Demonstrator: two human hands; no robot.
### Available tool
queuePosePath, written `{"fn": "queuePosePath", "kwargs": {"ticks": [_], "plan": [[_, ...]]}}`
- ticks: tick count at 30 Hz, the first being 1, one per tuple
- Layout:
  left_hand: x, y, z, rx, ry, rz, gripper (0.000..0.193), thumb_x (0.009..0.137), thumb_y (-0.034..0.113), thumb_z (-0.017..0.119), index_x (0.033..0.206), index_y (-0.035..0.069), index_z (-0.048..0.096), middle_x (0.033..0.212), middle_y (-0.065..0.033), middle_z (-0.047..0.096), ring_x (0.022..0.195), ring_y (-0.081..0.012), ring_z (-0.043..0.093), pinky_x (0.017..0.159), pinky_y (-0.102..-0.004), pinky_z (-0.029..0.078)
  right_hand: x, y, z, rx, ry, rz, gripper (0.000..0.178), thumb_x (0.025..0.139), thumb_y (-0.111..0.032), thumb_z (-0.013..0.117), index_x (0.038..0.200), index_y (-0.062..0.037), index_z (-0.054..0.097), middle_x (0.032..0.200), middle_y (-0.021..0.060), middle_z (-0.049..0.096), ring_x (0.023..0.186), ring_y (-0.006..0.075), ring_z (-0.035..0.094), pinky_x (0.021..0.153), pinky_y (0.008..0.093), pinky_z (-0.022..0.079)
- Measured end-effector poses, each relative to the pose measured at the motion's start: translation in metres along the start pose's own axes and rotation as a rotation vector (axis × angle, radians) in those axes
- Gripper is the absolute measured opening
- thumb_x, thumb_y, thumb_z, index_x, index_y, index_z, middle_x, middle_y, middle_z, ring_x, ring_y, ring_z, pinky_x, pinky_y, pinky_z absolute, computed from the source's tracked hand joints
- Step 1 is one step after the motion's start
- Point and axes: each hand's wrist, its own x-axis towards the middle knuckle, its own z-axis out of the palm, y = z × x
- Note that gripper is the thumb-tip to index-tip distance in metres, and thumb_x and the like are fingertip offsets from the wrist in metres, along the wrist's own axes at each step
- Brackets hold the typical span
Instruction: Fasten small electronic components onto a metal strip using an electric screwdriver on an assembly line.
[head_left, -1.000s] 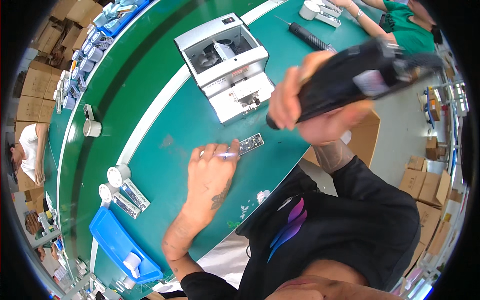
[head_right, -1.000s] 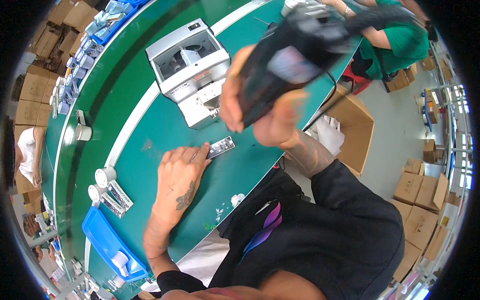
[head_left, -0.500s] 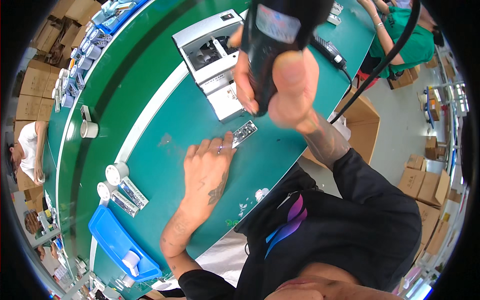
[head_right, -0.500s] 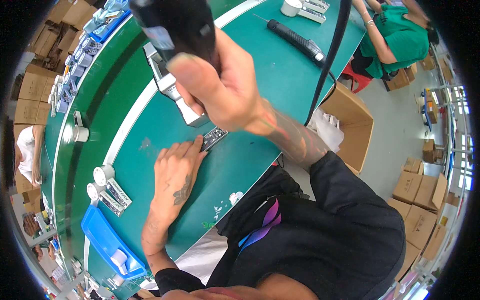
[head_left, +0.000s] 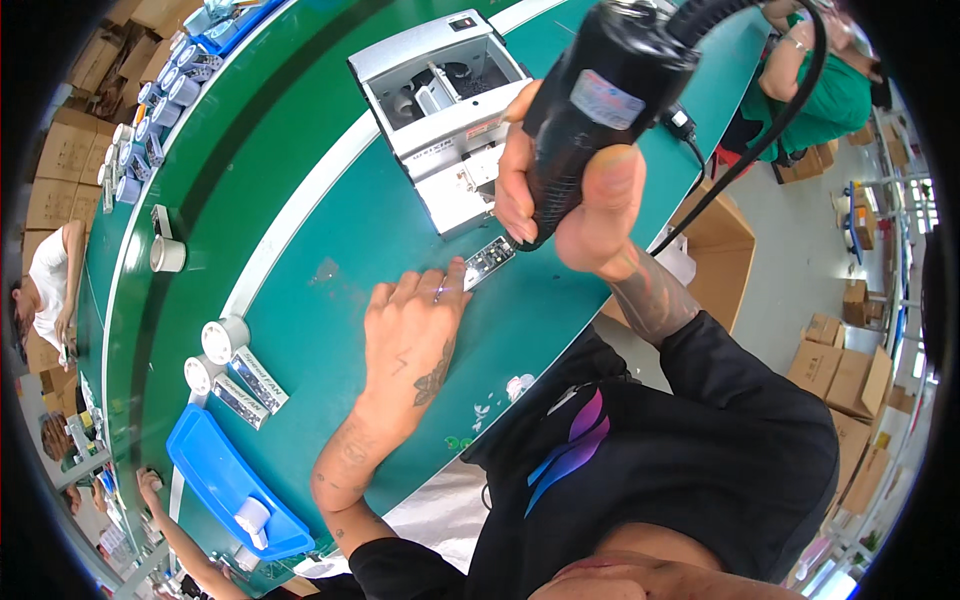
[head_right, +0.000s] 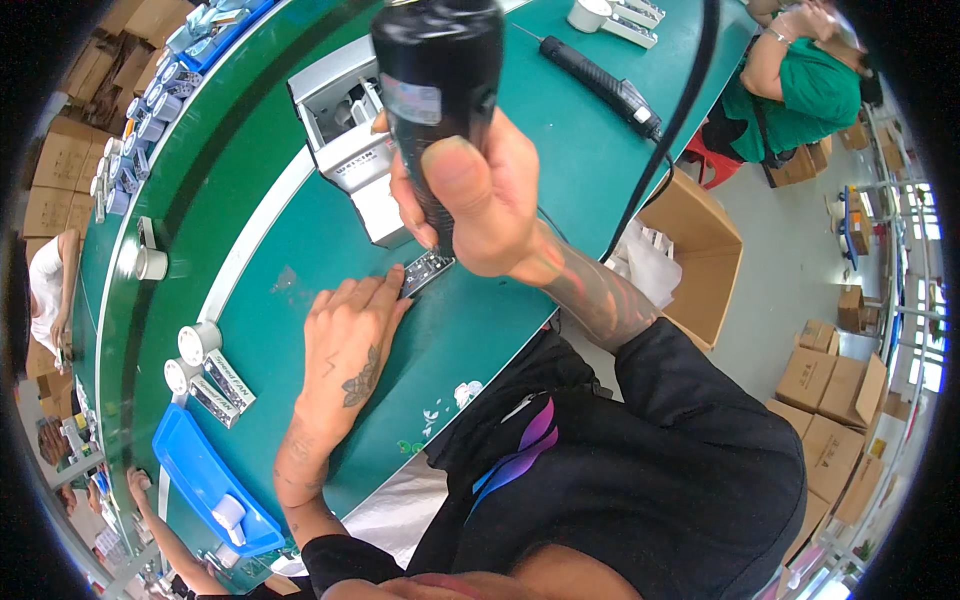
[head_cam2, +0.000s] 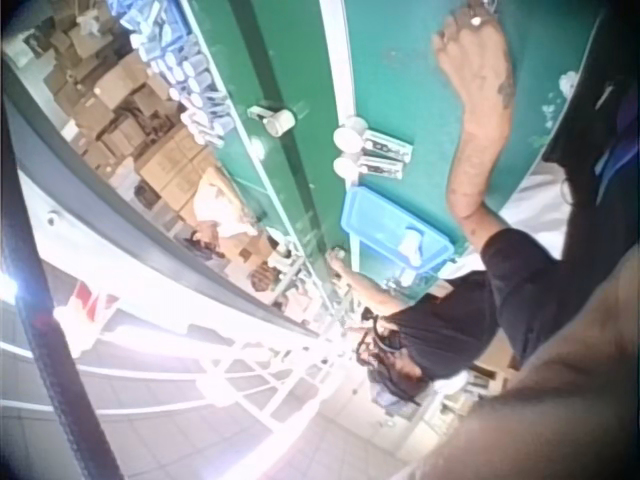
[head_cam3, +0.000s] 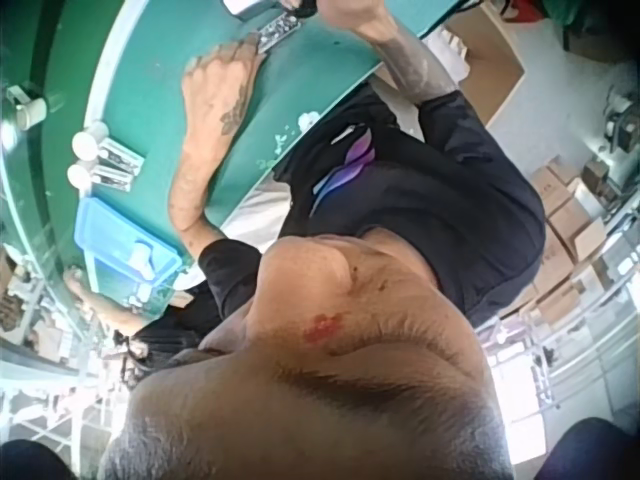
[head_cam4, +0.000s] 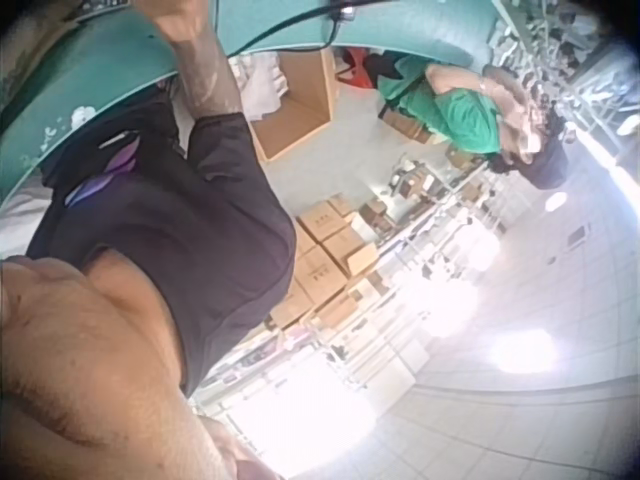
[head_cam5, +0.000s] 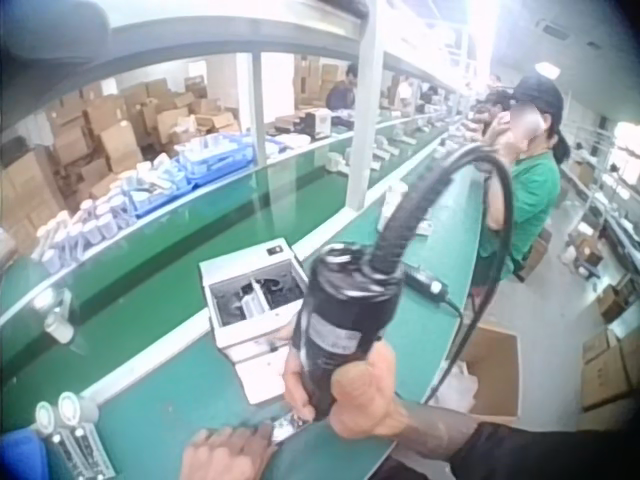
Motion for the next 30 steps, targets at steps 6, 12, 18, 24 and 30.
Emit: {"fn": "queuePosePath", "kwargs": {"ticks": [6, 12, 18, 24, 30], "plan": [[0.001, 0.0, -0.001, -0.007, -0.012, 0.007, 0.034, 0.088, 0.017, 0.067, 0.118, 0.001, 0.068, 0.092, -0.0075, 0.069, 0.088, -0.0213, 0.065, 0.075, -0.036, 0.048, -0.001, 0.0, -0.002, 0.036, 0.033, 0.047, 0.088, 0.088, -0.077, 0.049, 0.121, 0.0037, 0.042, 0.062, 0.0067, 0.05, 0.043, 0.0119, 0.047, 0.042, 0.0259, 0.041], [0.0, 0.001, -0.001, -0.016, -0.007, 0.005, 0.034, 0.088, 0.016, 0.067, 0.118, 0.0, 0.068, 0.091, -0.0082, 0.068, 0.088, -0.0221, 0.065, 0.076, -0.037, 0.048, -0.017, 0.006, -0.004, 0.095, 0.029, 0.073, 0.088, 0.081, -0.082, 0.054, 0.118, -0.0026, 0.043, 0.064, 0.0044, 0.049, 0.046, 0.0115, 0.049, 0.042, 0.026, 0.041], [0.001, 0.001, -0.007, -0.029, -0.022, 0.003, 0.033, 0.089, 0.015, 0.065, 0.118, -0.001, 0.067, 0.09, -0.0094, 0.068, 0.088, -0.0231, 0.064, 0.076, -0.0375, 0.048, -0.029, 0.004, 0.0, 0.165, 0.028, 0.119, 0.089, 0.068, -0.083, 0.066, 0.104, -0.0031, 0.047, 0.066, 0.0039, 0.051, 0.05, 0.0131, 0.052, 0.043, 0.0265, 0.042], [-0.002, -0.001, 0.005, 0.032, 0.002, 0.049, 0.034, 0.089, 0.016, 0.065, 0.119, 0.001, 0.066, 0.09, -0.0082, 0.067, 0.088, -0.0224, 0.064, 0.078, -0.0371, 0.048, -0.021, -0.014, -0.007, 0.111, 0.055, 0.271, 0.09, 0.075, -0.087, 0.054, 0.111, -0.0047, 0.047, 0.067, 0.0082, 0.055, 0.047, 0.0172, 0.051, 0.044, 0.0304, 0.044], [0.001, 0.003, 0.009, 0.067, 0.062, 0.085, 0.037, 0.087, 0.02, 0.069, 0.121, 0.004, 0.066, 0.093, -0.0072, 0.066, 0.089, -0.0221, 0.063, 0.078, -0.037, 0.048, 0.027, -0.03, -0.005, 0.092, 0.043, -0.079, 0.101, 0.072, -0.099, 0.025, 0.096, -0.0041, 0.051, 0.061, 0.0036, 0.049, 0.045, 0.0142, 0.047, 0.043, 0.0297, 0.041]]}}
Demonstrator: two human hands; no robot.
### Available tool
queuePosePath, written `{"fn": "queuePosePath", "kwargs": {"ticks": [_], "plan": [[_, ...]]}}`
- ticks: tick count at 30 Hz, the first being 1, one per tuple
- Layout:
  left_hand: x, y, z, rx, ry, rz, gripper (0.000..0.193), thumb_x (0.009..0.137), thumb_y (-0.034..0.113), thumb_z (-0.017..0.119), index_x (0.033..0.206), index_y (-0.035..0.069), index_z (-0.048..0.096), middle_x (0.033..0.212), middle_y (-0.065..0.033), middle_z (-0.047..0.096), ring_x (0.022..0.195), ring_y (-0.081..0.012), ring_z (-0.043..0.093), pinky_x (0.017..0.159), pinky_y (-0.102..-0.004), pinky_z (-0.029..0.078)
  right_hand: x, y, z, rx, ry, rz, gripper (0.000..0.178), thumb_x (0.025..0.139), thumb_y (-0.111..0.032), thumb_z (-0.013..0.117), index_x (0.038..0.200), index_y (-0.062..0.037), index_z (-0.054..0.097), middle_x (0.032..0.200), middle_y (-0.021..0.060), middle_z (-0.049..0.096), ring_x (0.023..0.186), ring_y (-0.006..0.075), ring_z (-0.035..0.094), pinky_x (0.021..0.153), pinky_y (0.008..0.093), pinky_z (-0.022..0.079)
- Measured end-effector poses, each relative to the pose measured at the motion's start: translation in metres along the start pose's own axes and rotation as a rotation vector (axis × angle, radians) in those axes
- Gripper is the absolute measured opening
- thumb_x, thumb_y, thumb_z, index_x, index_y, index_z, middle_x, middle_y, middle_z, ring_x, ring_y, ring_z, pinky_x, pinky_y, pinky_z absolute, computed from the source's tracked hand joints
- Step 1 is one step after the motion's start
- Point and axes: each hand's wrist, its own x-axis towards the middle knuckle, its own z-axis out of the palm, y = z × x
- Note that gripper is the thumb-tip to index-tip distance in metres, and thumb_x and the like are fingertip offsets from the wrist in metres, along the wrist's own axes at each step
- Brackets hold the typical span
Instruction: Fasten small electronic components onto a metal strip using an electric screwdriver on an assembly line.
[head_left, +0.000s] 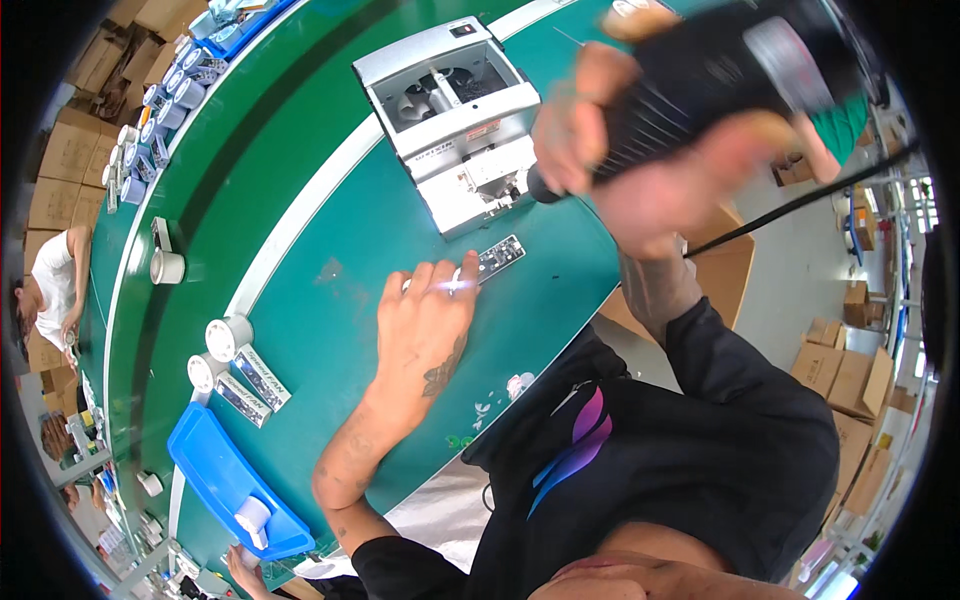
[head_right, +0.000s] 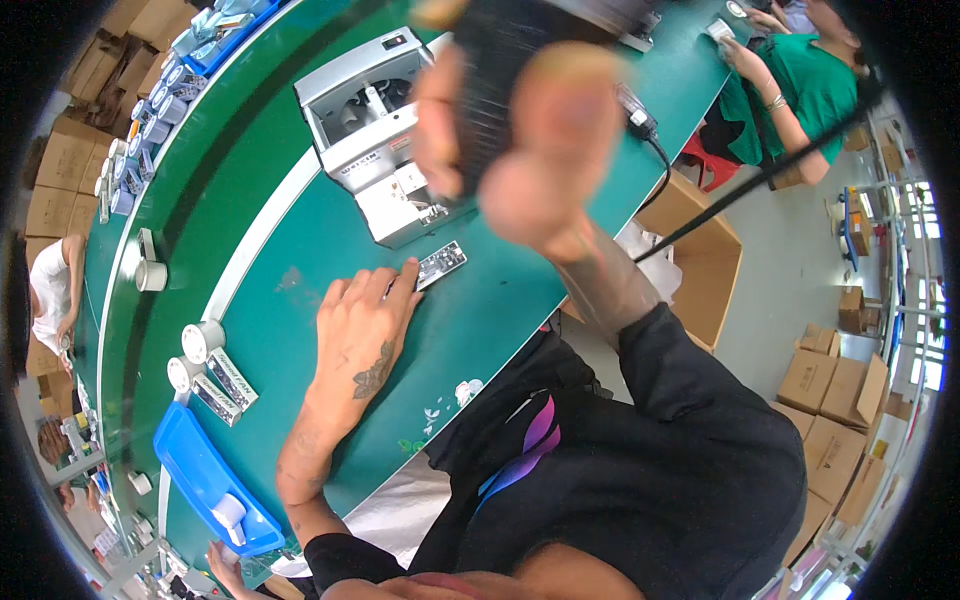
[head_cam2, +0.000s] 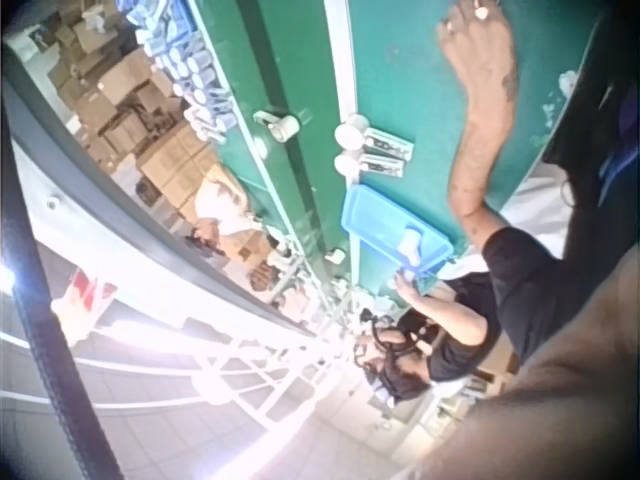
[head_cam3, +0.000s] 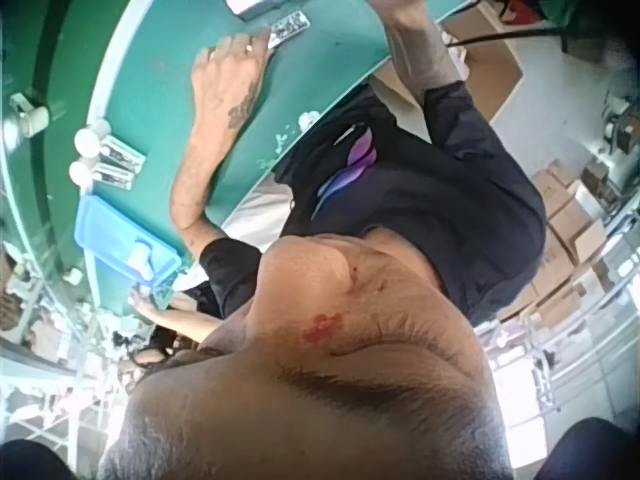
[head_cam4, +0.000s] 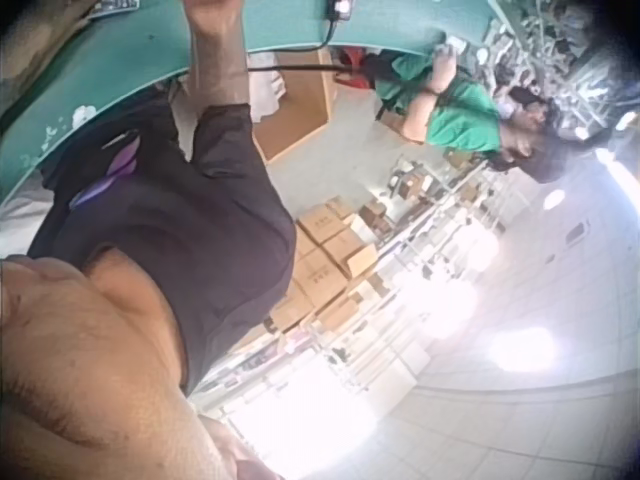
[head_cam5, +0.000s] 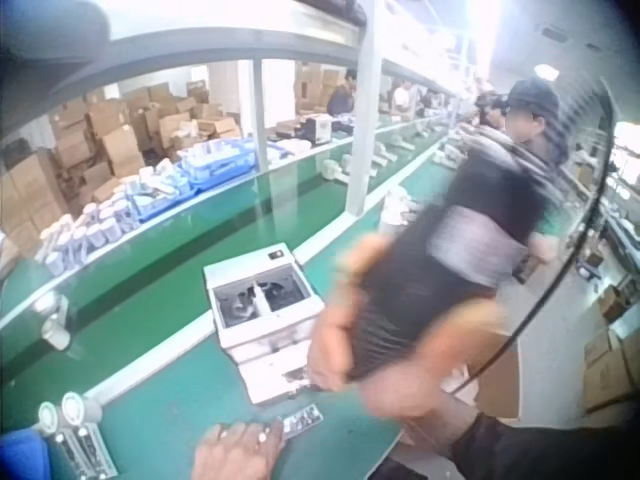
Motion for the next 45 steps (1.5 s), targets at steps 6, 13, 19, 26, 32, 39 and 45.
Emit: {"fn": "queuePosePath", "kwargs": {"ticks": [6, 13, 19, 26, 32, 39, 45], "plan": [[-0.007, -0.001, -0.042, 0.013, -0.023, -0.092, 0.058, 0.083, 0.031, 0.075, 0.131, 0.002, 0.06, 0.1, -0.0122, 0.068, 0.105, -0.0263, 0.061, 0.092, -0.0397, 0.046, 0.02, 0.023, 0.021, -0.25, -0.068, -0.099, 0.077, 0.096, -0.067, 0.047, 0.108, 0.0081, 0.053, 0.064, 0.0086, 0.056, 0.045, 0.0114, 0.049, 0.043, 0.0239, 0.039], [-0.018, -0.016, -0.05, -0.009, -0.213, -0.201, 0.07, 0.078, 0.035, 0.079, 0.135, 0.0, 0.056, 0.105, -0.0166, 0.067, 0.107, -0.0322, 0.061, 0.096, -0.0413, 0.045, -0.009, 0.025, 0.024, -0.121, -0.073, 0.075, 0.089, 0.091, -0.074, 0.047, 0.12, 0.0103, 0.045, 0.061, 0.0077, 0.054, 0.044, 0.0107, 0.049, 0.042, 0.0235, 0.04], [-0.016, -0.016, -0.053, -0.022, -0.19, -0.169, 0.065, 0.079, 0.028, 0.079, 0.129, -0.007, 0.057, 0.099, -0.018, 0.069, 0.102, -0.0293, 0.065, 0.098, -0.0412, 0.044, -0.015, 0.038, 0.053, 0.056, -0.118, 0.097, 0.094, 0.086, -0.078, 0.049, 0.12, 0.0098, 0.044, 0.063, 0.0079, 0.055, 0.045, 0.0103, 0.049, 0.044, 0.0243, 0.041], [-0.018, -0.017, -0.051, -0.047, -0.193, -0.173, 0.066, 0.077, 0.027, 0.08, 0.129, -0.006, 0.058, 0.098, -0.0188, 0.069, 0.102, -0.0296, 0.065, 0.097, -0.0414, 0.045, -0.019, 0.051, 0.058, 0.109, -0.147, 0.14, 0.091, 0.089, -0.074, 0.052, 0.12, 0.011, 0.046, 0.065, 0.0086, 0.056, 0.045, 0.0093, 0.048, 0.044, 0.0241, 0.042], [-0.018, -0.017, -0.053, -0.043, -0.207, -0.174, 0.063, 0.077, 0.026, 0.08, 0.127, -0.005, 0.057, 0.094, -0.0172, 0.068, 0.098, -0.0295, 0.065, 0.093, -0.0403, 0.046, -0.025, 0.052, 0.061, 0.148, -0.185, 0.14, 0.088, 0.088, -0.071, 0.056, 0.121, 0.01, 0.047, 0.068, 0.0082, 0.057, 0.048, 0.0078, 0.049, 0.046, 0.0234, 0.041], [-0.014, -0.018, -0.053, -0.061, -0.204, -0.117, 0.04, 0.077, 0.026, 0.079, 0.103, 0.0, 0.064, 0.09, -0.0148, 0.066, 0.09, -0.0299, 0.062, 0.082, -0.0411, 0.045, -0.035, 0.059, 0.057, 0.32, -0.209, 0.169, 0.057, 0.092, -0.034, 0.073, 0.128, 0.0041, 0.05, 0.081, -0.0015, 0.057, 0.068, 0.0029, 0.047, 0.057, 0.0208, 0.038], [-0.014, -0.015, -0.051, -0.075, -0.102, -0.107, 0.043, 0.073, 0.026, 0.081, 0.102, -0.002, 0.066, 0.085, -0.0132, 0.067, 0.086, -0.0267, 0.062, 0.079, -0.0388, 0.045, -0.029, 0.057, 0.048, 0.153, -0.256, -0.077, 0.05, 0.09, -0.036, 0.076, 0.113, 0.0025, 0.054, 0.076, 0.0007, 0.058, 0.065, 0.0058, 0.051, 0.056, 0.0245, 0.042]]}}
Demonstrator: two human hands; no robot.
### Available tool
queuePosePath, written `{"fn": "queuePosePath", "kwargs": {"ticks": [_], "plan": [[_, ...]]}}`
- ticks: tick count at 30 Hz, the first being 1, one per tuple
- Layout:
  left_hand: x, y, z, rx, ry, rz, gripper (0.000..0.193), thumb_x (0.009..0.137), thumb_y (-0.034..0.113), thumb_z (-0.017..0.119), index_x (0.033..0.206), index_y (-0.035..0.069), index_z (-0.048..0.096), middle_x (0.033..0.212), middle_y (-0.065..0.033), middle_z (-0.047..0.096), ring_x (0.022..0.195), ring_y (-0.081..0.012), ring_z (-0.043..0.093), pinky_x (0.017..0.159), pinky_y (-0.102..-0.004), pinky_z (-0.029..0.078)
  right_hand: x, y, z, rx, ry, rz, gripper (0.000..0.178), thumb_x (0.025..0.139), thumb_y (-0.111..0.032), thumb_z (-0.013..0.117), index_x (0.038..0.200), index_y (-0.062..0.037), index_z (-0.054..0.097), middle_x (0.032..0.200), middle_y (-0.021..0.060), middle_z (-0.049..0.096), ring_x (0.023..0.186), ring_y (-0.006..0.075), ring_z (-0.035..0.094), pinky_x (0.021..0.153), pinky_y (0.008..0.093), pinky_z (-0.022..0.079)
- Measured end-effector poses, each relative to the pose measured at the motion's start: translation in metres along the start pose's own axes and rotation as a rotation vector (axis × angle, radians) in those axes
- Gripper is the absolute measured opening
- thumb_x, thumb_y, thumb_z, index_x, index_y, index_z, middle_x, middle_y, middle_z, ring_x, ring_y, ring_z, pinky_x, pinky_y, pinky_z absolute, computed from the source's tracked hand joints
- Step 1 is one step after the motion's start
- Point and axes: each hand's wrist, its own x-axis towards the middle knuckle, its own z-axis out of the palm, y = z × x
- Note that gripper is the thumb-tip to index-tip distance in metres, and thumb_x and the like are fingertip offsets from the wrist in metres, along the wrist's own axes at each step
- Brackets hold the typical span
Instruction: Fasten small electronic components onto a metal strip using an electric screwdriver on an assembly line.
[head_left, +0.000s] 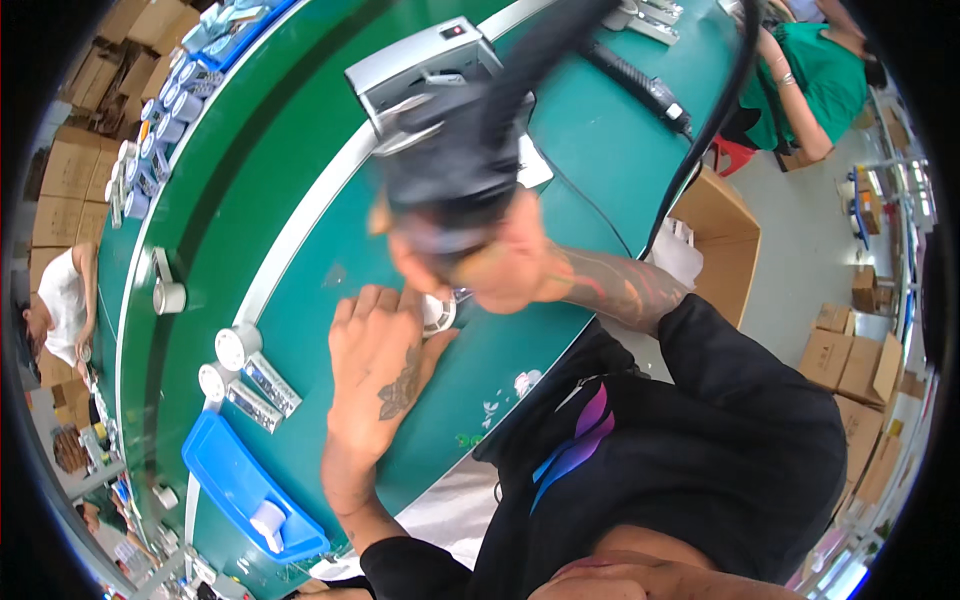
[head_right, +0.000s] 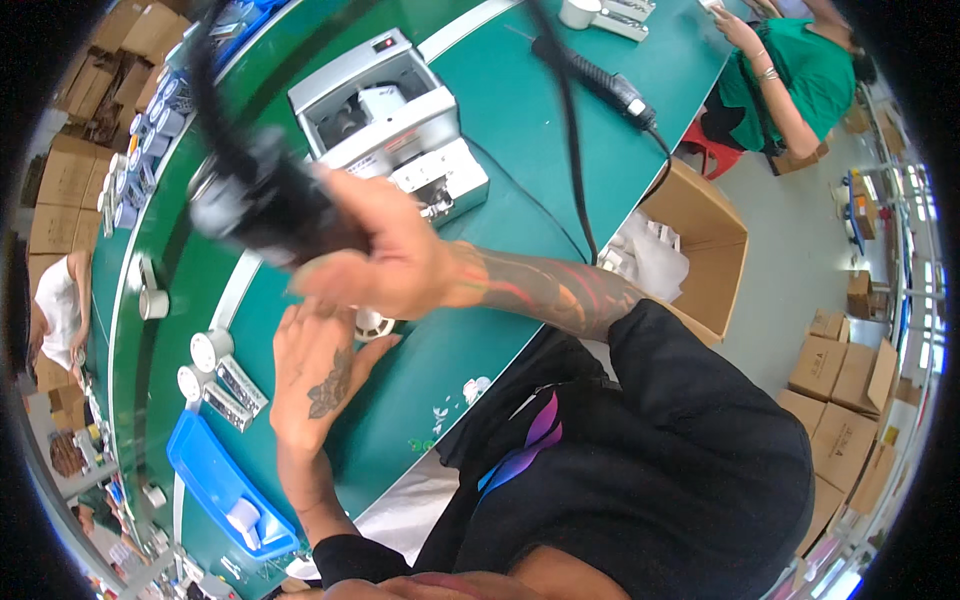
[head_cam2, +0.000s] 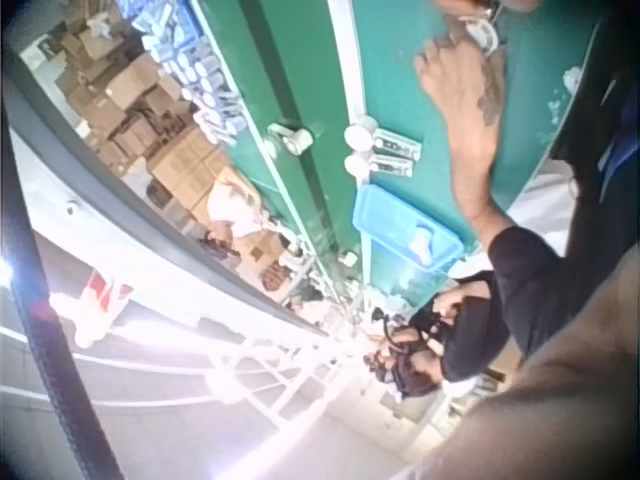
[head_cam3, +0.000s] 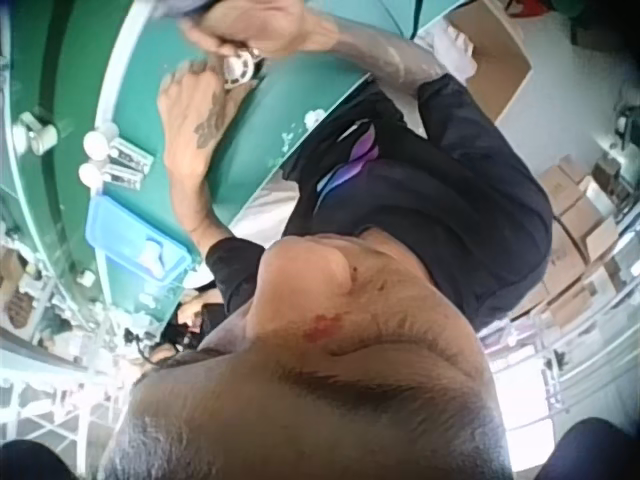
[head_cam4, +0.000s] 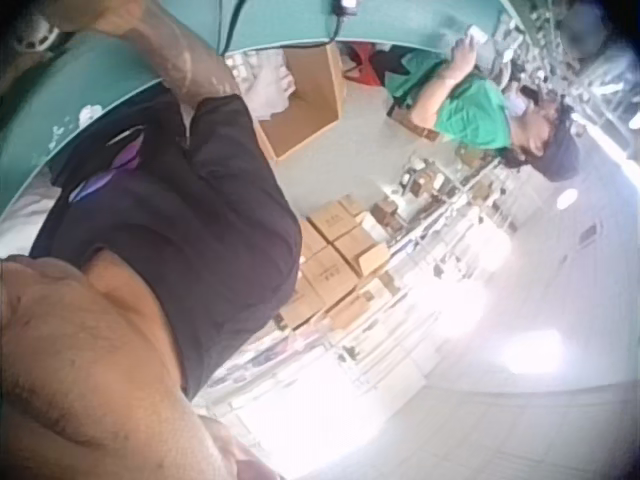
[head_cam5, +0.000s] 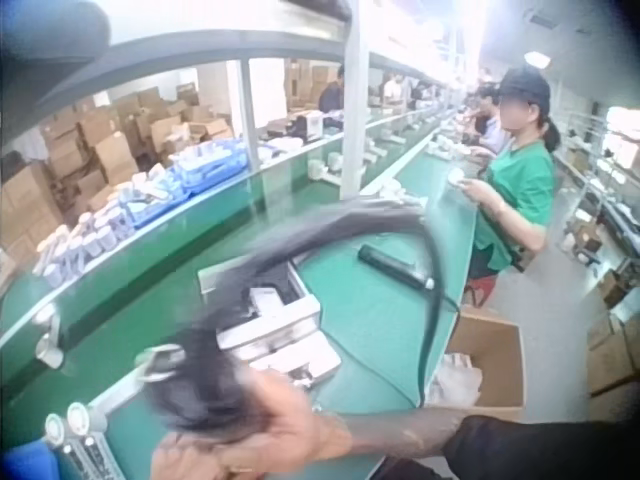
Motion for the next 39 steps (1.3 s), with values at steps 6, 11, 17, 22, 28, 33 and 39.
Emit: {"fn": "queuePosePath", "kwargs": {"ticks": [6, 11, 17, 22, 28, 33, 39], "plan": [[-0.002, 0.001, 0.001, 0.04, -0.037, -0.051, 0.061, 0.074, 0.026, 0.083, 0.121, -0.007, 0.062, 0.088, -0.0147, 0.069, 0.089, -0.0276, 0.063, 0.078, -0.038, 0.046, 0.028, -0.063, -0.041, 0.154, 0.198, -0.056, 0.081, 0.089, -0.062, 0.062, 0.134, 0.0014, 0.04, 0.072, 0.0134, 0.059, 0.051, 0.0181, 0.054, 0.045, 0.0299, 0.045], [0.001, 0.003, 0.002, 0.024, -0.056, -0.054, 0.061, 0.074, 0.025, 0.082, 0.122, -0.007, 0.062, 0.088, -0.0147, 0.069, 0.089, -0.0275, 0.063, 0.078, -0.0383, 0.046, 0.033, -0.04, -0.037, 0.151, 0.341, 0.173, 0.069, 0.087, -0.04, 0.073, 0.126, 0.0088, 0.043, 0.074, 0.015, 0.06, 0.052, 0.0199, 0.055, 0.046, 0.0291, 0.045], [-0.002, 0.003, 0.0, 0.004, -0.08, -0.108, 0.062, 0.075, 0.03, 0.082, 0.122, -0.005, 0.063, 0.091, -0.0153, 0.069, 0.091, -0.0297, 0.063, 0.081, -0.0401, 0.047, 0.034, -0.039, -0.032, -0.386, 0.178, 0.071, 0.086, 0.092, -0.073, 0.048, 0.119, 0.0087, 0.046, 0.062, 0.0084, 0.055, 0.045, 0.0109, 0.049, 0.042, 0.0246, 0.041], [0.0, 0.002, -0.002, -0.017, -0.077, -0.099, 0.063, 0.075, 0.033, 0.082, 0.124, -0.002, 0.062, 0.094, -0.0155, 0.067, 0.092, -0.0319, 0.063, 0.083, -0.0421, 0.048, 0.008, -0.028, -0.014, 0.106, 0.204, 0.049, 0.06, 0.099, -0.052, 0.056, 0.122, 0.004, 0.052, 0.065, 0.0053, 0.058, 0.046, 0.0059, 0.048, 0.043, 0.0211, 0.038], [-0.002, -0.001, 0.0, 0.0, -0.104, -0.074, 0.062, 0.077, 0.026, 0.08, 0.124, -0.008, 0.059, 0.089, -0.017, 0.068, 0.09, -0.0288, 0.064, 0.08, -0.039, 0.047, 0.007, -0.021, 0.011, -0.092, 0.137, 0.214, 0.096, 0.087, -0.08, 0.045, 0.118, 0.0108, 0.045, 0.058, 0.0066, 0.053, 0.042, 0.0088, 0.047, 0.041, 0.0235, 0.039], [-0.003, -0.001, 0.0, -0.002, -0.122, -0.067, 0.063, 0.077, 0.027, 0.08, 0.125, -0.008, 0.058, 0.09, -0.0164, 0.068, 0.09, -0.0285, 0.065, 0.079, -0.0386, 0.047, 0.001, -0.013, 0.013, -0.077, 0.141, 0.224, 0.091, 0.09, -0.076, 0.045, 0.116, 0.0103, 0.046, 0.059, 0.0067, 0.053, 0.043, 0.0082, 0.046, 0.041, 0.0232, 0.037], [-0.005, 0.0, 0.003, 0.041, -0.025, -0.024, 0.05, 0.078, 0.029, 0.079, 0.112, -0.004, 0.065, 0.086, -0.0133, 0.066, 0.088, -0.0274, 0.063, 0.077, -0.0377, 0.045, -0.017, -0.002, 0.015, -0.072, 0.076, 0.116, 0.082, 0.089, -0.07, 0.056, 0.116, 0.0076, 0.048, 0.066, 0.0078, 0.057, 0.05, 0.0104, 0.051, 0.046, 0.0253, 0.04]]}}
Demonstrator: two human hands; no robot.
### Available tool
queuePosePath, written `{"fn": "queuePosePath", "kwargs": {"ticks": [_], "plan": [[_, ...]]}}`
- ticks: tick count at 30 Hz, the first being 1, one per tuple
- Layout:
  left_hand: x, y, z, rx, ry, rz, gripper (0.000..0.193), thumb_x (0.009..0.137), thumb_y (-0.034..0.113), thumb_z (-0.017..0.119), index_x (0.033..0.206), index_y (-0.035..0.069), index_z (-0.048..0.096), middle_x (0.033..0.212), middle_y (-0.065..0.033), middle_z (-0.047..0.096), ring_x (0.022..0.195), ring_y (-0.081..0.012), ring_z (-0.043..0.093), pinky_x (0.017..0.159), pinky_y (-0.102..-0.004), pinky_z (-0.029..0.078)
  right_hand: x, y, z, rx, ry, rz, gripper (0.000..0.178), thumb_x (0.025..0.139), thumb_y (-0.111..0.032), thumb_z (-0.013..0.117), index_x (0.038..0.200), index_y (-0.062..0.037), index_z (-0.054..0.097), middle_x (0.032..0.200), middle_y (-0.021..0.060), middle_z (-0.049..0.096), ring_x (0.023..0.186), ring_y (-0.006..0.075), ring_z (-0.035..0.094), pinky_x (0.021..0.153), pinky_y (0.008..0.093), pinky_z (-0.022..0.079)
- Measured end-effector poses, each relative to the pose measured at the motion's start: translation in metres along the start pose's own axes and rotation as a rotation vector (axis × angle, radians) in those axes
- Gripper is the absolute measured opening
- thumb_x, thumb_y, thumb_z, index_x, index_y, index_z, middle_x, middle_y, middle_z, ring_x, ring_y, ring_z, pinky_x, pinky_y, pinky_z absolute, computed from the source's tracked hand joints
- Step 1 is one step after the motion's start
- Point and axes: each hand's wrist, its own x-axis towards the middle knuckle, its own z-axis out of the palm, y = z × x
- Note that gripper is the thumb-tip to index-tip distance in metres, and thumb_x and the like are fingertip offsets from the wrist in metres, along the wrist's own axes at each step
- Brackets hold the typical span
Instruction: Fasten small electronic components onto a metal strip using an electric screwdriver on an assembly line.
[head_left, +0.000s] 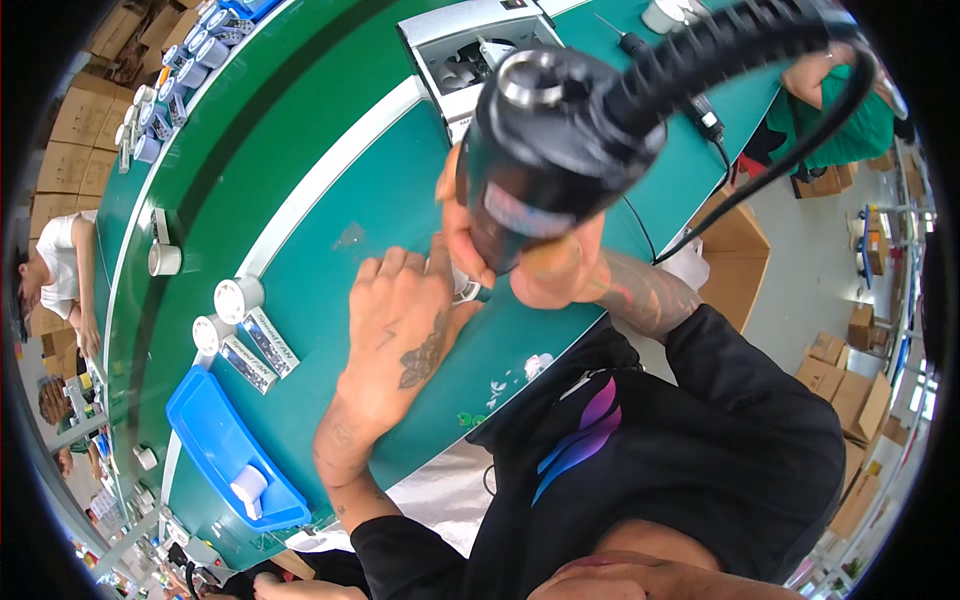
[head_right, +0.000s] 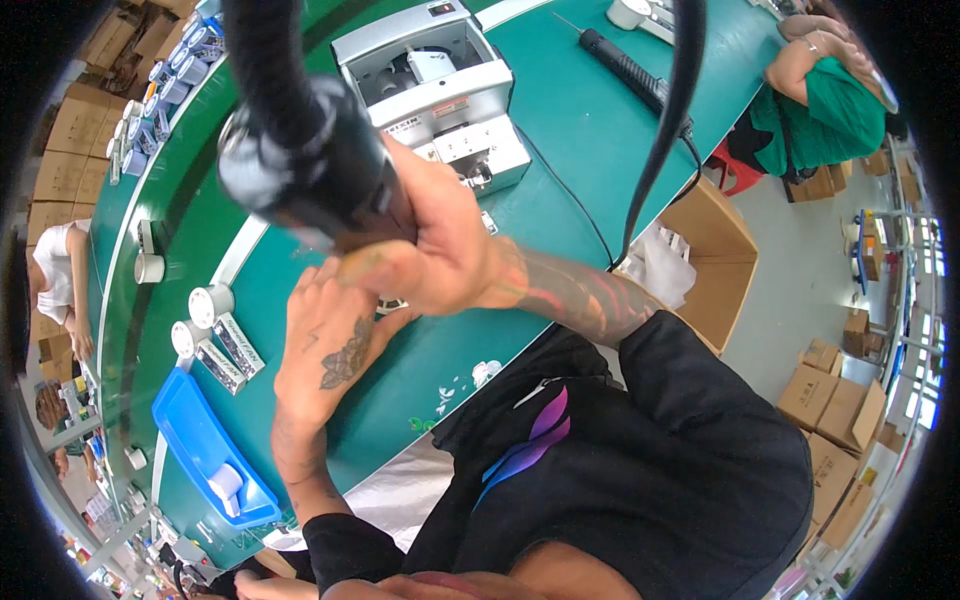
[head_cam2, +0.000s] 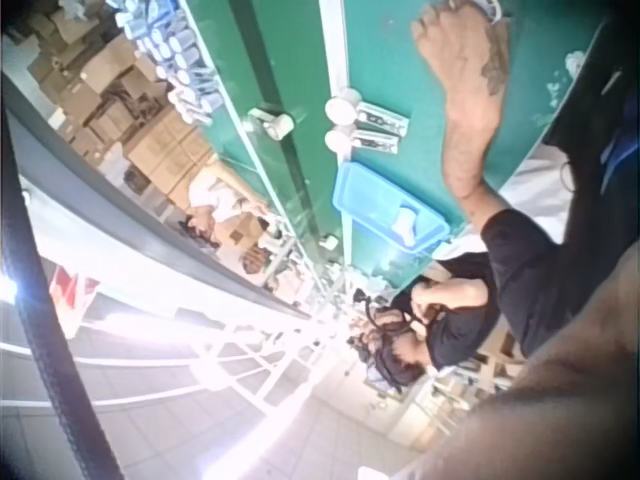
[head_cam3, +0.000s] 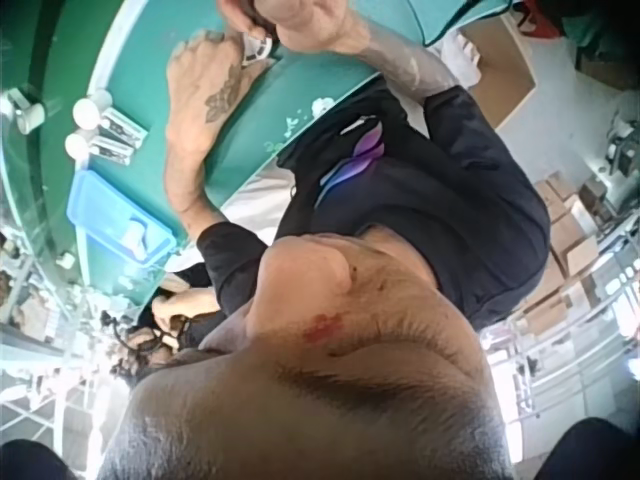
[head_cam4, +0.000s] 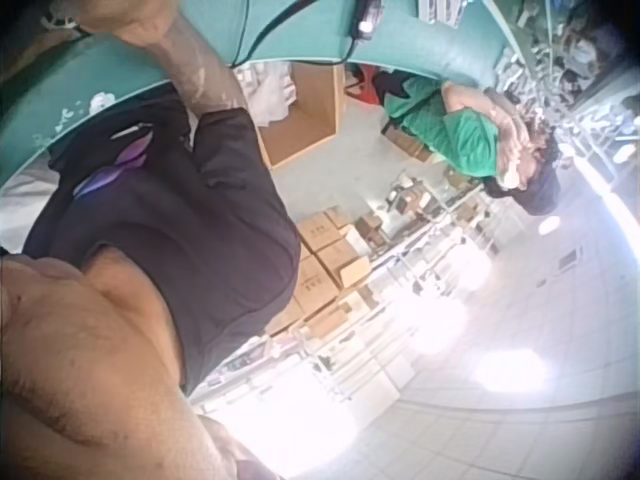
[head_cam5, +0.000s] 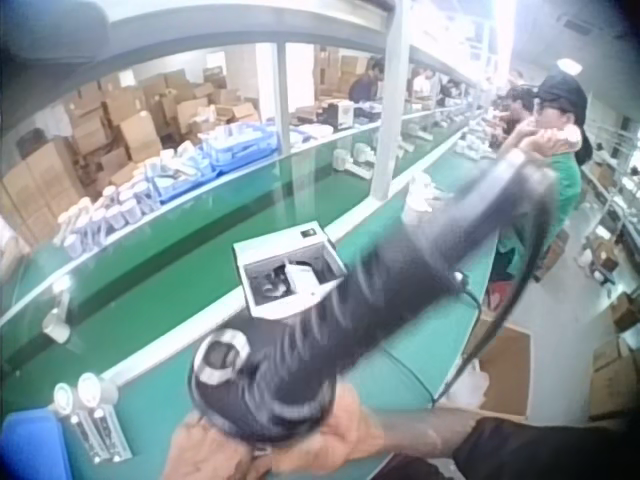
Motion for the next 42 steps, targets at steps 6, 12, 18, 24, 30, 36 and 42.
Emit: {"fn": "queuePosePath", "kwargs": {"ticks": [6, 12, 18, 24, 30, 36, 42], "plan": [[-0.001, 0.007, -0.011, -0.079, -0.022, -0.115, 0.037, 0.075, 0.023, 0.083, 0.108, 0.011, 0.069, 0.102, -0.01, 0.067, 0.097, -0.0316, 0.062, 0.086, -0.0425, 0.046, -0.005, 0.021, -0.009, 0.007, -0.159, -0.126, 0.076, 0.084, -0.057, 0.074, 0.119, 0.0055, 0.05, 0.08, 0.0089, 0.065, 0.068, 0.0129, 0.06, 0.06, 0.0292, 0.049], [-0.038, -0.004, 0.011, -0.221, 0.208, -0.144, 0.042, 0.075, 0.027, 0.084, 0.111, 0.01, 0.069, 0.107, -0.0107, 0.068, 0.099, -0.0313, 0.062, 0.088, -0.0411, 0.046, 0.002, -0.007, -0.011, -0.056, -0.36, 0.023, 0.07, 0.077, -0.041, 0.085, 0.124, 0.0035, 0.056, 0.101, 0.016, 0.069, 0.084, 0.0237, 0.071, 0.07, 0.0337, 0.055], [-0.022, -0.049, -0.052, -0.329, -0.264, -0.377, 0.051, 0.077, 0.039, 0.08, 0.114, 0.005, 0.069, 0.091, -0.0159, 0.072, 0.089, -0.0346, 0.069, 0.081, -0.0419, 0.054, 0.04, -0.058, -0.088, 0.855, -0.061, -0.176, 0.086, 0.089, -0.084, 0.027, 0.12, -0.0076, 0.051, 0.061, 0.0032, 0.047, 0.038, 0.0107, 0.041, 0.036, 0.0305, 0.039], [0.059, -0.204, -0.053, -0.005, -0.049, -0.878, 0.068, 0.079, 0.07, 0.063, 0.113, 0.012, 0.071, 0.068, -0.0049, 0.07, 0.084, -0.0209, 0.072, 0.084, -0.0412, 0.049, 0.04, -0.036, -0.131, 0.762, 0.049, -0.199, 0.071, 0.097, -0.07, 0.038, 0.121, -0.0047, 0.049, 0.064, 0.0009, 0.041, 0.041, 0.0099, 0.037, 0.04, 0.0266, 0.037], [0.085, -0.317, -0.037, -0.186, 0.059, -1.236, 0.097, 0.075, 0.081, 0.054, 0.134, 0.003, 0.057, 0.101, -0.0143, 0.074, 0.112, -0.0263, 0.066, 0.103, -0.0399, 0.042, 0.046, -0.027, -0.128, 0.765, 0.058, -0.162, 0.07, 0.1, -0.068, 0.033, 0.122, -0.0034, 0.048, 0.066, 0.0012, 0.04, 0.043, 0.0094, 0.035, 0.041, 0.0255, 0.036], [0.041, -0.258, -0.061, 0.14, -0.388, -0.857, 0.107, 0.069, 0.08, 0.066, 0.14, 0.001, 0.051, 0.142, -0.0253, 0.053, 0.135, -0.0322, 0.049, 0.11, -0.0438, 0.038, 0.036, -0.034, -0.151, 0.733, 0.129, -0.17, 0.07, 0.1, -0.066, 0.034, 0.125, -0.0014, 0.047, 0.067, 0.0015, 0.04, 0.044, 0.01, 0.038, 0.041, 0.0254, 0.037], [-0.036, -0.2, -0.073, 0.159, -0.61, -0.768, 0.077, 0.071, 0.06, 0.076, 0.129, 0.01, 0.065, 0.13, -0.0179, 0.064, 0.123, -0.027, 0.059, 0.111, -0.0416, 0.033, 0.04, -0.043, -0.144, 0.733, -0.048, -0.165, 0.069, 0.1, -0.065, 0.036, 0.128, -0.0019, 0.044, 0.068, 0.0012, 0.041, 0.046, 0.0101, 0.04, 0.042, 0.0251, 0.038]]}}
